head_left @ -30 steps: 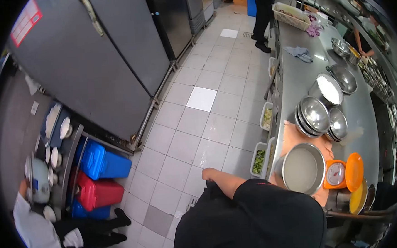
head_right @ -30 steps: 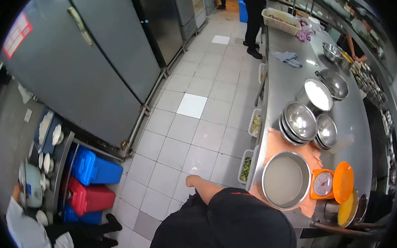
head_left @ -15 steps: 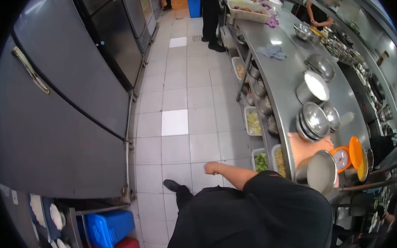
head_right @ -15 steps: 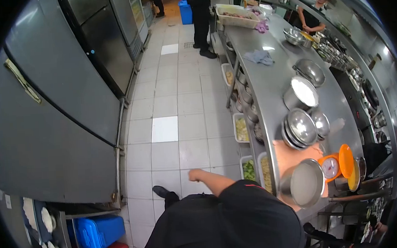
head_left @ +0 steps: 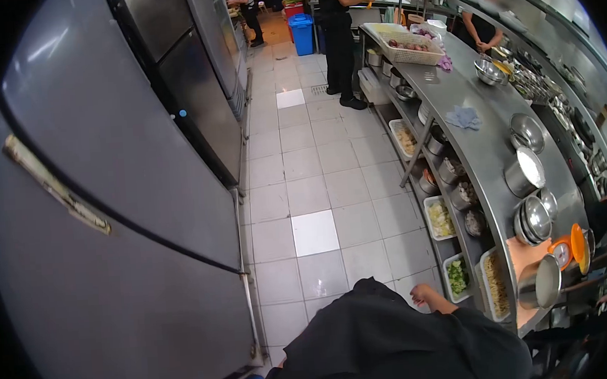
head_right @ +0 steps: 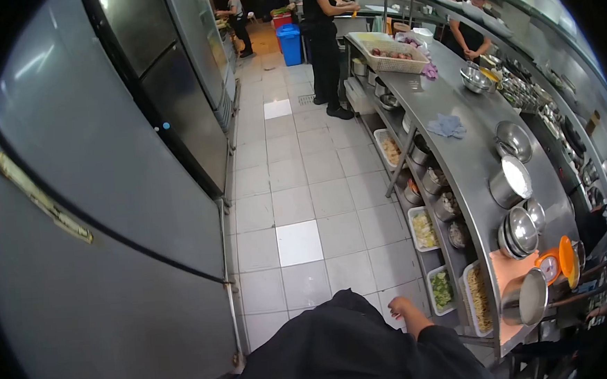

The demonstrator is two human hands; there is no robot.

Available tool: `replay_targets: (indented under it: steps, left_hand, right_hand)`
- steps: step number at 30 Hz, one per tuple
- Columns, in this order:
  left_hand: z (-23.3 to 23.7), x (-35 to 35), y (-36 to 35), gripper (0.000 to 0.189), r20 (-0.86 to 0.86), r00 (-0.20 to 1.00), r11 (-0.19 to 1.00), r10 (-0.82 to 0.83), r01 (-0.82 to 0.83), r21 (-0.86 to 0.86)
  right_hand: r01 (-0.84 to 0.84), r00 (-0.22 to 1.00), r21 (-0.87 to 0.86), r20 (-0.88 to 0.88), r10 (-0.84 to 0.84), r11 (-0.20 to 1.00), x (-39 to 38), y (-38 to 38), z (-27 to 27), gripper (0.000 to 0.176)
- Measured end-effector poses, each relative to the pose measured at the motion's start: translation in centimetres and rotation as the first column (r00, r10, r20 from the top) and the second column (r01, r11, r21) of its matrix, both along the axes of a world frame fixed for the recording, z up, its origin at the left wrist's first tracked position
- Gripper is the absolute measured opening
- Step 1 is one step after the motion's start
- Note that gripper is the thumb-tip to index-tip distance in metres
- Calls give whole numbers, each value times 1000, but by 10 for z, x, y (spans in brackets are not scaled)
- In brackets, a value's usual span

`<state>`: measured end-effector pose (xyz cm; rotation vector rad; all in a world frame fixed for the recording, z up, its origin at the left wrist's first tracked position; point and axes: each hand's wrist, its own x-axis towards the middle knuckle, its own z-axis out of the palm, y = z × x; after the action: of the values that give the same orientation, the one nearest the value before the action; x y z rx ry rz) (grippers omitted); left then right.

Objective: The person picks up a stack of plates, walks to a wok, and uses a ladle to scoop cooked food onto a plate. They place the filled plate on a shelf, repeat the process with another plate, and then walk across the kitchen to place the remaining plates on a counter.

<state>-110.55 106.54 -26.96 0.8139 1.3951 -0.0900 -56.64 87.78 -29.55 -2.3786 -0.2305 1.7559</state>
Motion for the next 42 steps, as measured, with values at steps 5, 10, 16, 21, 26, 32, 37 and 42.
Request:
replay_targets:
  steps: [5, 10, 16, 21, 26, 32, 37, 42]
  left_hand:
    - [2, 30, 119, 38, 7, 994, 993, -113, 113, -13]
    - [7, 62, 221, 38, -26, 985, 984, -171, 170, -43]
    - [30, 93, 329, 37, -66, 988, 989, -142, 139, -50]
    - [41, 99, 393, 37, -83, 994, 995, -69, 62, -82]
    - [32, 114, 467, 37, -74, 997, 990, -18, 8, -142]
    - [4, 162, 629, 37, 20, 995, 975, -103, 104, -198]
    - [10, 191, 791, 36, 98, 962, 932, -253, 270, -242]
    - [33, 214, 940, 36, 126, 937, 896, -326, 349, -274]
  right_hand:
    - [-118, 950, 875, -38, 310, 469, -82, 72, 93, 31]
    - [242, 898, 299, -428, -96, 923, -43, 188, -70, 38]
    - [214, 943, 210, -299, -146, 954, 30, 406, 17, 34]
    - [266, 930, 405, -348, -122, 875, 100, 576, 86, 38]
    - [251, 950, 608, -306, -69, 754, 120, 693, 142, 33]
    - [-87, 977, 408, -141, 157, 909, 129, 722, 3, 28]
    - [-750, 661, 290, 331, 673, 594, 117, 694, 79, 34]
    - [175, 978, -172, -87, -192, 969, 123, 718, 23, 28]
